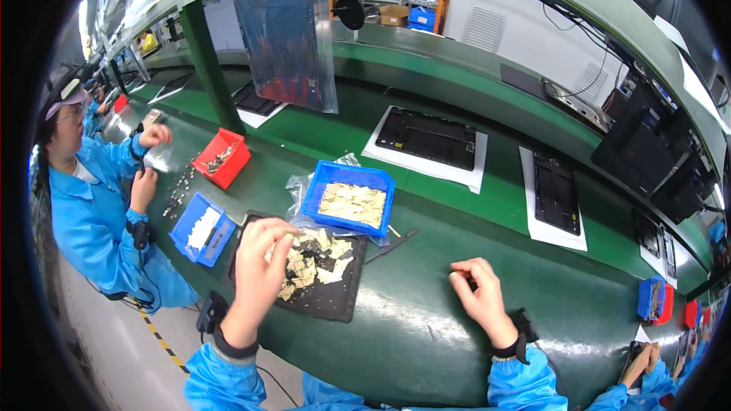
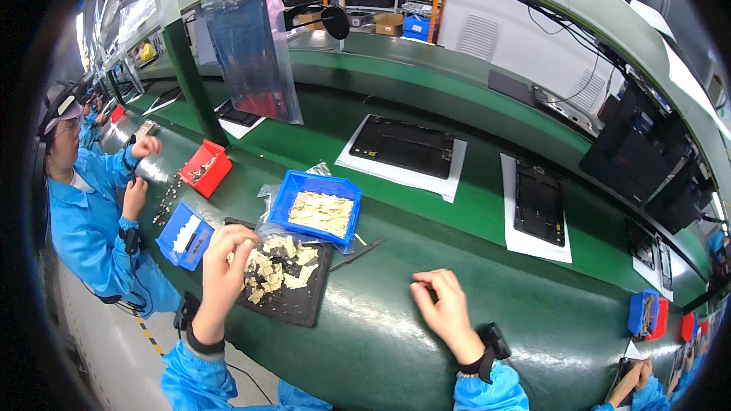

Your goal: The person assembles internal components and plastic parts onto a tablet frame by hand, taking the parts from assembly containers and using tweezers for precise placement.

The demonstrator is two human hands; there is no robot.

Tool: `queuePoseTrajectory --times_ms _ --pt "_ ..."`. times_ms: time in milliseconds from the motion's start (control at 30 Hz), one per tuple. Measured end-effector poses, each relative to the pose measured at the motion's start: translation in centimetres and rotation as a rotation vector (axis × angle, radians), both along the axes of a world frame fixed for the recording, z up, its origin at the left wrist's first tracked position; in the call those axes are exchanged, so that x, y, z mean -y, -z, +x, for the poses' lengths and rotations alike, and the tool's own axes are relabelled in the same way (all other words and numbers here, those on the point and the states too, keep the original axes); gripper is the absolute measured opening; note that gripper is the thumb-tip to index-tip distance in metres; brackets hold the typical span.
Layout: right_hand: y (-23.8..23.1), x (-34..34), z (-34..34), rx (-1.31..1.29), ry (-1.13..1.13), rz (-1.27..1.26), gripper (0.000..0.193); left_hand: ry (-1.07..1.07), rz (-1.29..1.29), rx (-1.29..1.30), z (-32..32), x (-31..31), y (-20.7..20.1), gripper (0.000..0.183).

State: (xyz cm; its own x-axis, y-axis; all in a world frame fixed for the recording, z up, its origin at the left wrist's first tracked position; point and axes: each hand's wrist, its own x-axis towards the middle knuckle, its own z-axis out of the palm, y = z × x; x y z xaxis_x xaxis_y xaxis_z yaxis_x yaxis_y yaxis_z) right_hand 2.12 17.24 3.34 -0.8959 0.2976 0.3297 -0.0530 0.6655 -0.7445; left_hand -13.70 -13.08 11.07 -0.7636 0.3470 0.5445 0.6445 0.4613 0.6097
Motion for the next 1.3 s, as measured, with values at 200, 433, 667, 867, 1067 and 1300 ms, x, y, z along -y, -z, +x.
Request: queuePoseTrajectory --times_ms 200,433,667,867,1067,1300 --pt "-3.9 7.7 1.1 0.108 -0.576 -0.968 0.028 0.758 0.333 0.737 7.7 -5.4 2.0 0.015" --pt "-3.0 7.1 3.3 0.158 -0.394 -1.031 0.015 0.748 0.474 0.94 9.8 -8.9 3.3 0.029" --pt "-2.7 7.6 3.2 -0.012 -0.157 -0.692 0.009 0.691 0.45 1.146 9.5 -7.8 3.9 0.033" --pt "-2.7 7.6 3.3 0.014 -0.176 -0.59 0.01 0.596 0.417 1.105 9.5 -7.7 3.4 0.021" --pt "-4.7 5.5 2.3 0.02 -0.255 -0.519 0.015 0.512 0.043 0.604 9.2 -7.5 2.4 0.012" --pt "-4.0 5.6 2.3 0.067 -0.23 -0.197 0.013 0.584 -0.062 0.251 9.2 -7.9 2.7 0.01"
